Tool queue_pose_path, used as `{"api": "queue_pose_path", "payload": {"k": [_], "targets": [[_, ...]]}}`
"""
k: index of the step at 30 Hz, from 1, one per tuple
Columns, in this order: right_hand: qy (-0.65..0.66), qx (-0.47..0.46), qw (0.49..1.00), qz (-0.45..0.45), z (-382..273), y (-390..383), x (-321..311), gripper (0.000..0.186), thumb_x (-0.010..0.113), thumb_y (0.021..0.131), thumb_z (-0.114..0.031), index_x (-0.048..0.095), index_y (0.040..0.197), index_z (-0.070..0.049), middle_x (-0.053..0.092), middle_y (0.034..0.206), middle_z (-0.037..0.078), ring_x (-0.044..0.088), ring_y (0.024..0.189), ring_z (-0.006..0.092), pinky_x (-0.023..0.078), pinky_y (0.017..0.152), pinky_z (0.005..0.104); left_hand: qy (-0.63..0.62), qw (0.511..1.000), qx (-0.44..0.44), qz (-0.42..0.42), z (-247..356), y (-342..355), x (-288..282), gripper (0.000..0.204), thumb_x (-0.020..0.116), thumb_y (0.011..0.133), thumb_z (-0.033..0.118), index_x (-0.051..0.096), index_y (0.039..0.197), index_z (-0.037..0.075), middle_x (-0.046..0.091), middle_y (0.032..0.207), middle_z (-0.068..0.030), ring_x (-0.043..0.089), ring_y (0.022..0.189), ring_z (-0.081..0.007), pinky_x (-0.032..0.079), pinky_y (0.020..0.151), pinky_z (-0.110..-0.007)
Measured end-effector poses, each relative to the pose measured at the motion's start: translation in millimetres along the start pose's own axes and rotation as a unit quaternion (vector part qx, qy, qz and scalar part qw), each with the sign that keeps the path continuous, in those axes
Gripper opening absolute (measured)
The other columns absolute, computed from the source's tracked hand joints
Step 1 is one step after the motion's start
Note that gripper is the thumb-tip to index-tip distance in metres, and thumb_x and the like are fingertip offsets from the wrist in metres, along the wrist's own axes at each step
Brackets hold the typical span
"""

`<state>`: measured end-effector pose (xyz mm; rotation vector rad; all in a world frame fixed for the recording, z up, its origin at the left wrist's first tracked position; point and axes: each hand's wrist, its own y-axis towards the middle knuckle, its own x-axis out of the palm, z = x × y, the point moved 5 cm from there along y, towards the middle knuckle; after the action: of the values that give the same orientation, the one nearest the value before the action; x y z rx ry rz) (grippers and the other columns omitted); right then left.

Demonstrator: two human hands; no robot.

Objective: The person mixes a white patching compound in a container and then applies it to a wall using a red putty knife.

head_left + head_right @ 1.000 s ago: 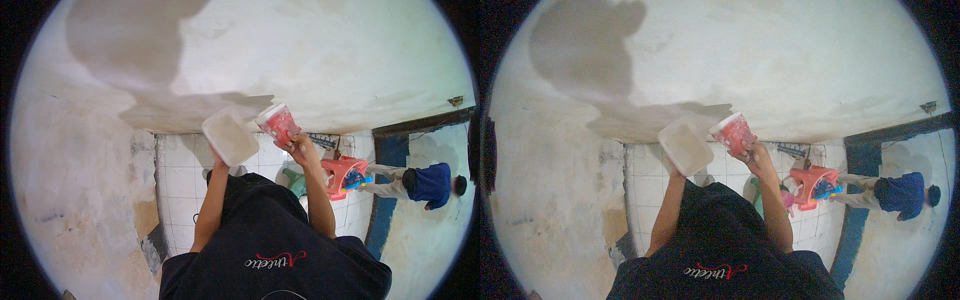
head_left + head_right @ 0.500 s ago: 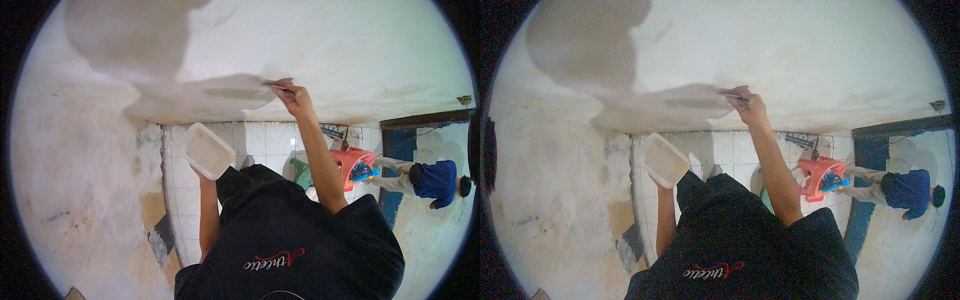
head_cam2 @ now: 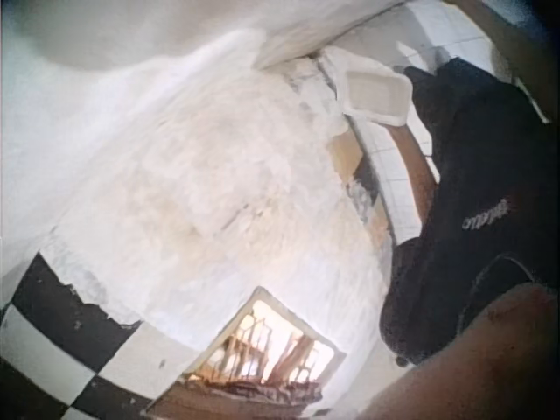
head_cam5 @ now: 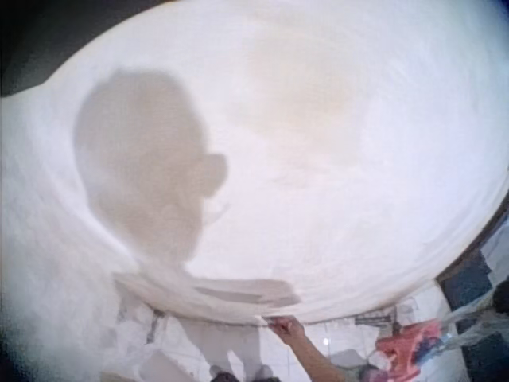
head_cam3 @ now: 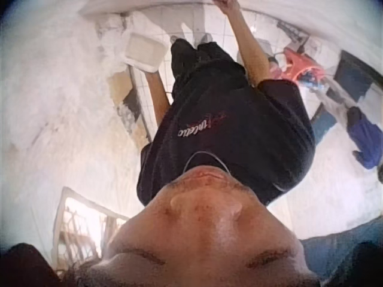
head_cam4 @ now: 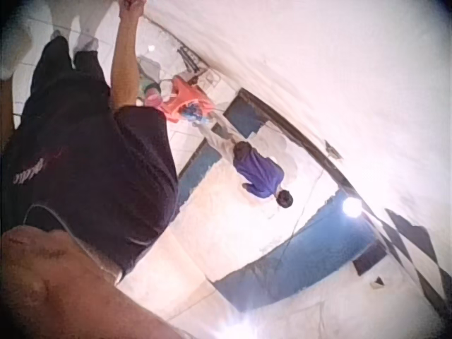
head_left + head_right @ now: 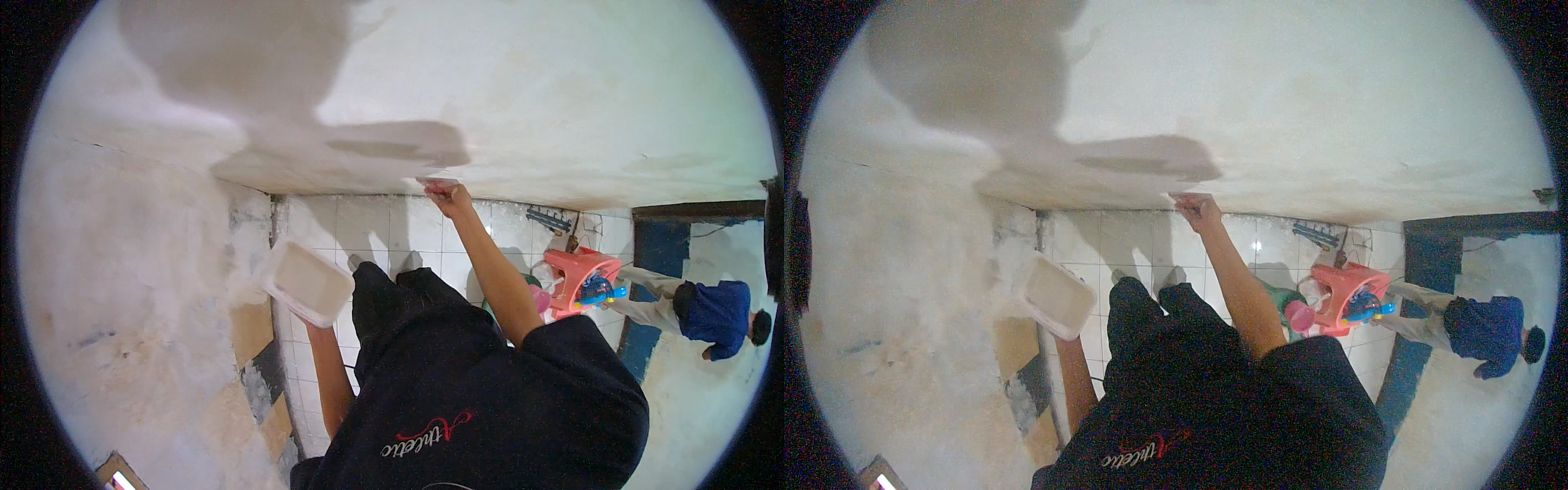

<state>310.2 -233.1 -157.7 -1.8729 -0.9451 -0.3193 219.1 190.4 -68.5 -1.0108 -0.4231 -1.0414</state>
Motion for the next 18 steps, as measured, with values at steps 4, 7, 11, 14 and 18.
{"api": "queue_pose_path", "payload": {"k": [4,7,11,14,18], "targets": [[0.06,-0.033,0.998,-0.017,-14.3,41.7,15.4,0.03,0.04,0.099,-0.013,0.052,0.117,0.008,0.062,0.108,0.023,0.062,0.101,0.0371,0.056,0.09,0.0492,-0.031,0.999,0.002,-0.025,6.3,-1.6,-12.5,0.068,0.045,0.091,0.062,0.043,0.143,0.018,0.048,0.144,-0.0096,0.049,0.127,-0.0331,0.035,0.106,-0.06],[0.028,-0.061,0.998,0.007,-52.3,18.0,48.4,0.03,0.039,0.098,-0.01,0.05,0.116,0.011,0.057,0.114,0.027,0.06,0.102,0.0414,0.054,0.096,0.0532,-0.05,0.998,-0.003,-0.037,2.8,-2.3,-15.7,0.067,0.043,0.093,0.061,0.042,0.144,0.018,0.048,0.144,-0.0091,0.049,0.127,-0.0323,0.037,0.105,-0.059],[0.097,-0.049,0.994,-0.006,-115.9,-50.3,81.7,0.033,0.034,0.09,0.007,0.037,0.121,0.021,0.048,0.125,0.033,0.05,0.121,0.0458,0.045,0.108,0.055,-0.064,0.994,-0.039,-0.076,-16.1,2.1,3.5,0.064,0.039,0.095,0.059,0.041,0.144,0.017,0.048,0.144,-0.0085,0.05,0.127,-0.0312,0.04,0.104,-0.057],[0.099,-0.087,0.989,-0.061,-146.7,-126.8,116.2,0.031,0.037,0.09,0.008,0.036,0.117,0.024,0.045,0.127,0.033,0.05,0.121,0.0462,0.043,0.109,0.0542,-0.054,0.988,-0.069,-0.125,-28.3,5.5,24.7,0.06,0.034,0.1,0.056,0.039,0.146,0.017,0.048,0.143,-0.0069,0.052,0.125,-0.029,0.046,0.103,-0.053],[0.07,-0.105,0.991,-0.051,-141.9,-184.7,132.4,0.031,0.04,0.09,0.006,0.039,0.117,0.021,0.048,0.127,0.031,0.051,0.121,0.0435,0.043,0.109,0.0534,-0.113,0.976,-0.12,-0.144,-37.1,11.3,21.9,0.066,0.049,0.091,0.058,0.042,0.143,0.018,0.047,0.144,-0.0113,0.047,0.128,-0.0327,0.035,0.106,-0.059]]}}
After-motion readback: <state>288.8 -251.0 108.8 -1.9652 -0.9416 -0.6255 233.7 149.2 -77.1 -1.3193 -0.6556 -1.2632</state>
